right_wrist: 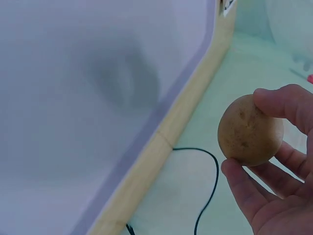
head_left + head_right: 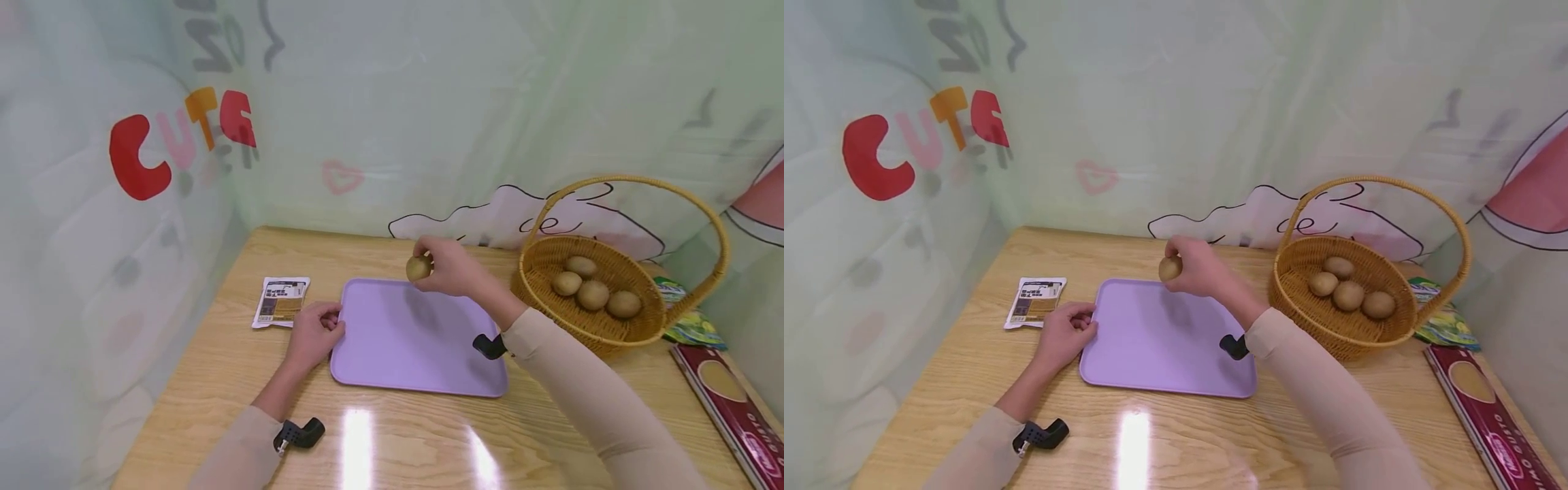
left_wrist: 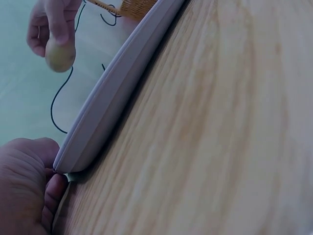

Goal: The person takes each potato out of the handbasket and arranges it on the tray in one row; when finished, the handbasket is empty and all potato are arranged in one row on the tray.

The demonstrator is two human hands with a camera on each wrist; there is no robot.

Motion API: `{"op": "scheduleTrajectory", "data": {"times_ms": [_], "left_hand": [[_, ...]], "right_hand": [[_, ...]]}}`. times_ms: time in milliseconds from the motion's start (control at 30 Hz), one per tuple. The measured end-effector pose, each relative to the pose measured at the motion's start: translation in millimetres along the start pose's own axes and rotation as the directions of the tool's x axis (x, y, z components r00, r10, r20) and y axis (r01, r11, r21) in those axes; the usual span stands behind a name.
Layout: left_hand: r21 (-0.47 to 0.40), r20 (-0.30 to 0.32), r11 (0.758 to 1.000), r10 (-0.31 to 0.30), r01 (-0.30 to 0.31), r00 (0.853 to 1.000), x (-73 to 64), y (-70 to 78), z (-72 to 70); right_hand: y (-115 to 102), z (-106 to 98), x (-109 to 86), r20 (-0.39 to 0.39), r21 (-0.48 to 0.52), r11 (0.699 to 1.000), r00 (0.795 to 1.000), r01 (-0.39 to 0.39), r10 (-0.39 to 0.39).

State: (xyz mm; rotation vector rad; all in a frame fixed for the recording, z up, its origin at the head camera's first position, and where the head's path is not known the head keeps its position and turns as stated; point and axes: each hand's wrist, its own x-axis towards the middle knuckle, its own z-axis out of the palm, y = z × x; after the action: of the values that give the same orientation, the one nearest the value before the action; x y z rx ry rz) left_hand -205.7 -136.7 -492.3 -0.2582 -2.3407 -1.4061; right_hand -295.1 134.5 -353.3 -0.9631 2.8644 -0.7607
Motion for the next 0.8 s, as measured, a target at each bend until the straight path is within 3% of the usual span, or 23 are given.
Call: {"op": "scheduleTrajectory", "data": {"times_ms": [467, 800], "left_hand": [[0.0, 0.006, 1.0, -0.008, 0.008, 1.0, 4.5, -0.2, 1.3], [-0.003, 0.016, 1.0, -0.019, 0.019, 1.0, 3.3, -3.0, 1.5]], "right_hand": [[-12, 45, 29.0, -0.003, 0.07, 0.998, 1.0, 0.0, 0.0], [-25, 80, 37.2, 0.06, 0.099, 0.995, 0.998, -0.031, 0.025]]}}
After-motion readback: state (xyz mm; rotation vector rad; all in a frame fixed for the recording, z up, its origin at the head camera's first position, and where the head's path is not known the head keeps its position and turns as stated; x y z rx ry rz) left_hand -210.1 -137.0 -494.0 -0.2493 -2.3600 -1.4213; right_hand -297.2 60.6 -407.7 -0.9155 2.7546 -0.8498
